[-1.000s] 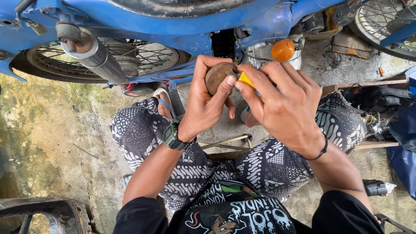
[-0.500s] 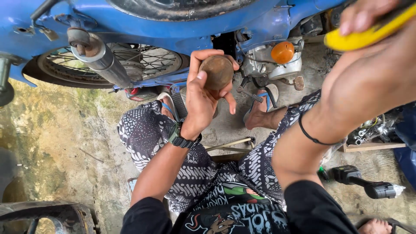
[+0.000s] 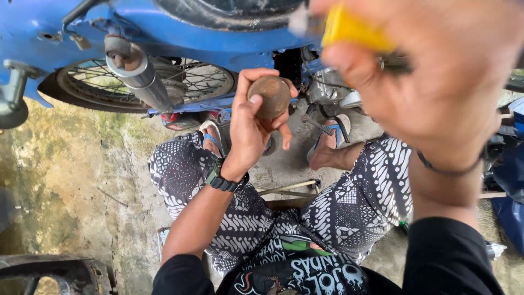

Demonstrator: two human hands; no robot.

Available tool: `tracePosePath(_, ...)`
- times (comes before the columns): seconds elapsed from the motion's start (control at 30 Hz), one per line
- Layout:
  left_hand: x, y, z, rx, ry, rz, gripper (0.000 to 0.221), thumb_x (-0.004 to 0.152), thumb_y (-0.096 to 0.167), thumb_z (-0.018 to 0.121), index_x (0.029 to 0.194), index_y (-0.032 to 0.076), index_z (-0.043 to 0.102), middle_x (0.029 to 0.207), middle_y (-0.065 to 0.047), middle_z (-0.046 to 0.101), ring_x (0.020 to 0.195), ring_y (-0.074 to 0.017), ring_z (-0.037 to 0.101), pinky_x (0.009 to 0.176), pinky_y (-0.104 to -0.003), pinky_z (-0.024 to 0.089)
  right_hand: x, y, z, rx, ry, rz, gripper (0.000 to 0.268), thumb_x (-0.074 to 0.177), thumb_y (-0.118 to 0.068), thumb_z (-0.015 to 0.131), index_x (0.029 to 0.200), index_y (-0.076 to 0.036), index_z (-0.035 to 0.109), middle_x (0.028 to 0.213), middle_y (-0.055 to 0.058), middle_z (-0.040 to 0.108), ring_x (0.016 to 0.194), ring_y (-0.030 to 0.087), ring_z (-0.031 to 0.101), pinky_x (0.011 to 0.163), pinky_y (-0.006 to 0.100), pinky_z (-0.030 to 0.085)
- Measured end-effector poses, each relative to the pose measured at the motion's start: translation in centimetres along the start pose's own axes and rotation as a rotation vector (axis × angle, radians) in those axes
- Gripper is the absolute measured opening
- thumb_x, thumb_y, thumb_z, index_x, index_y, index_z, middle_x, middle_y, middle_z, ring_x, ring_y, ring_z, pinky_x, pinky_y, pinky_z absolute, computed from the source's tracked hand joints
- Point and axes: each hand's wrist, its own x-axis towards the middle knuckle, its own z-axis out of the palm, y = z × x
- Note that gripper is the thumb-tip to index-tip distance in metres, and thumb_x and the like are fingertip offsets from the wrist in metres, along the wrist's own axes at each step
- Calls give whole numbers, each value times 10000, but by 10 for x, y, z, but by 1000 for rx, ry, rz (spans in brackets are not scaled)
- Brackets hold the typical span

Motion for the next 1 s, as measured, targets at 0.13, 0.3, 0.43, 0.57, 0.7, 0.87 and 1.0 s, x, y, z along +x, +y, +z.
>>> tracePosePath(0.13, -3, 5, 9, 175, -63, 27, 237, 1064, 135, 435, 1287, 60, 410, 1185, -258, 598, 633, -174, 386, 448, -332, 572, -24, -14, 5, -239, -411, 38, 530, 1169, -413, 491, 1237, -59, 879, 892, 63, 639, 719, 191, 507, 604, 329, 324)
tracePosePath(0.3, -6, 1, 11, 222, -107, -24, 267, 1105, 161, 468, 1352, 80, 407, 1301, -204, 574, 717, -193, 511, 543, -329, 629, -53, -27, 19, -240, -459, 117, 382, 1137, -376, 576, 1209, -43, 748, 978, 60, 726, 780, 214, 617, 645, 339, 431)
tracePosePath(0.43, -8, 1, 12, 264, -140, -43, 323, 1130, 209, 461, 1403, 52, 391, 1382, -177, 521, 816, -195, 565, 632, -331, 662, -58, -34, 26, -264, -500, 106, 283, 1122, -356, 642, 1085, -78, 685, 1006, 25, 762, 807, 202, 647, 664, 337, 431)
tracePosePath(0.57, -9, 0, 12, 366, -133, -36, 355, 1125, 265, 442, 1400, 49, 379, 1297, -162, 574, 706, -212, 637, 668, -303, 634, -59, -36, 30, -289, -458, 122, 261, 1145, -292, 677, 1027, -60, 696, 920, 44, 721, 778, 224, 645, 641, 341, 432)
tracePosePath(0.7, -10, -5, 12, 362, -116, 8, 306, 1120, 239, 433, 1332, 30, 364, 1261, -172, 543, 794, -189, 607, 618, -300, 621, -63, -35, 34, -296, -441, 99, 318, 1145, -357, 643, 963, -103, 703, 883, 18, 749, 704, 144, 644, 564, 281, 399)
tracePosePath(0.87, -10, -7, 10, 379, -100, 41, 272, 1127, 224, 418, 1317, 37, 368, 1238, -150, 538, 675, -145, 534, 569, -279, 577, -64, -39, 39, -313, -417, 125, 310, 1169, -313, 644, 946, -97, 658, 794, 21, 661, 647, 159, 587, 547, 302, 377)
tracePosePath(1.0, -9, -8, 4, 257, -69, -39, 406, 1120, 264, 365, 1449, 30, 394, 1264, -145, 570, 673, -152, 414, 578, -314, 583, -68, -36, 43, -227, -480, 246, 281, 1164, -306, 587, 1051, -73, 698, 917, 19, 664, 656, 172, 610, 476, 320, 373)
